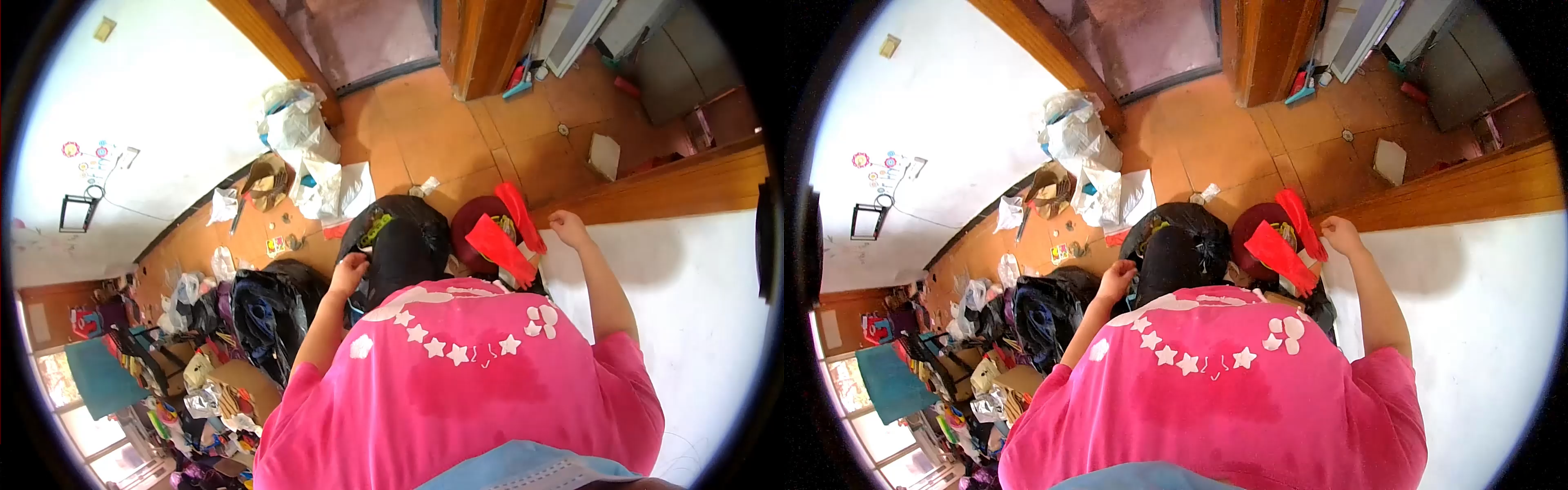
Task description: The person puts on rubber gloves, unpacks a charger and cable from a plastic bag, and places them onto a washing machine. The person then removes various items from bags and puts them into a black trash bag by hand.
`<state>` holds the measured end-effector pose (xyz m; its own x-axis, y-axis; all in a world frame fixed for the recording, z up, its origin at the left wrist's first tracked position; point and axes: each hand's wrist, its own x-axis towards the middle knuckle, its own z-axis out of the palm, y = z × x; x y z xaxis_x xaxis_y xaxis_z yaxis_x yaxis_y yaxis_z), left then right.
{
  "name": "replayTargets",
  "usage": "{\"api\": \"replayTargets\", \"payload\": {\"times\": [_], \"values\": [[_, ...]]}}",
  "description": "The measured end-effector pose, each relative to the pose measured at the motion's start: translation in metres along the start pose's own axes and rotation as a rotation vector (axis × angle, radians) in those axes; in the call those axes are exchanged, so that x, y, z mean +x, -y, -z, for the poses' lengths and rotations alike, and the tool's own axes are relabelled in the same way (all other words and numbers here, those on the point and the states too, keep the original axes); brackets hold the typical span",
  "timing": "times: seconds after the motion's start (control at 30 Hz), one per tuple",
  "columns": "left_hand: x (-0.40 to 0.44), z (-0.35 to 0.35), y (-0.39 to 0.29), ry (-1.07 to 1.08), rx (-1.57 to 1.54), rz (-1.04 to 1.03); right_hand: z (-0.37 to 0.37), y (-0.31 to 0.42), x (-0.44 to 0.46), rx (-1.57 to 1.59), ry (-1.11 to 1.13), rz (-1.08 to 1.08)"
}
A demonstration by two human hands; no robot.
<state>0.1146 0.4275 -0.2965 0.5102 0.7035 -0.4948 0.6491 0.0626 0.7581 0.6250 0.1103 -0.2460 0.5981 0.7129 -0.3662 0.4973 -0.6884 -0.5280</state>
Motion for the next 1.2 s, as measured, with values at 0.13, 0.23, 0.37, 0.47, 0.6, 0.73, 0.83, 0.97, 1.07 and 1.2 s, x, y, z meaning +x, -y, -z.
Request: {"api": "replayTargets", "payload": {"times": [0.13,0.23,0.37,0.47,0.6,0.73,0.83,0.97,1.07,1.2], "values": [[0.032,-0.006,0.084,0.056,0.135,0.226,-0.004,0.03,0.018,0.185,0.089,0.029],[0.04,-0.002,0.121,0.185,0.409,0.322,-0.007,0.027,0.025,0.244,0.172,0.043],[0.078,0.014,0.144,0.337,0.641,0.304,-0.012,0.001,0.034,0.224,0.117,-0.092],[0.138,0.022,0.139,0.376,0.689,0.262,-0.011,-0.008,0.055,0.268,0.081,-0.19],[0.263,0.007,0.105,0.38,0.703,0.157,0.004,0.002,0.126,0.28,0.162,-0.16],[0.39,-0.016,0.058,0.395,0.928,-0.118,0.02,0.054,0.25,0.221,0.326,-0.144],[0.388,0.007,-0.067,0.092,-0.097,0.171,0.031,0.117,0.354,-0.145,0.454,-0.087],[0.4,0.04,-0.135,0.102,-0.223,0.091,0.084,0.263,0.473,-0.389,0.357,0.224],[0.401,0.053,-0.102,-0.13,-0.123,0.219,0.096,0.343,0.534,-0.212,0.212,0.375],[0.346,0.043,-0.048,-0.459,-0.219,0.429,0.078,0.424,0.571,-0.318,0.359,0.557]]}}
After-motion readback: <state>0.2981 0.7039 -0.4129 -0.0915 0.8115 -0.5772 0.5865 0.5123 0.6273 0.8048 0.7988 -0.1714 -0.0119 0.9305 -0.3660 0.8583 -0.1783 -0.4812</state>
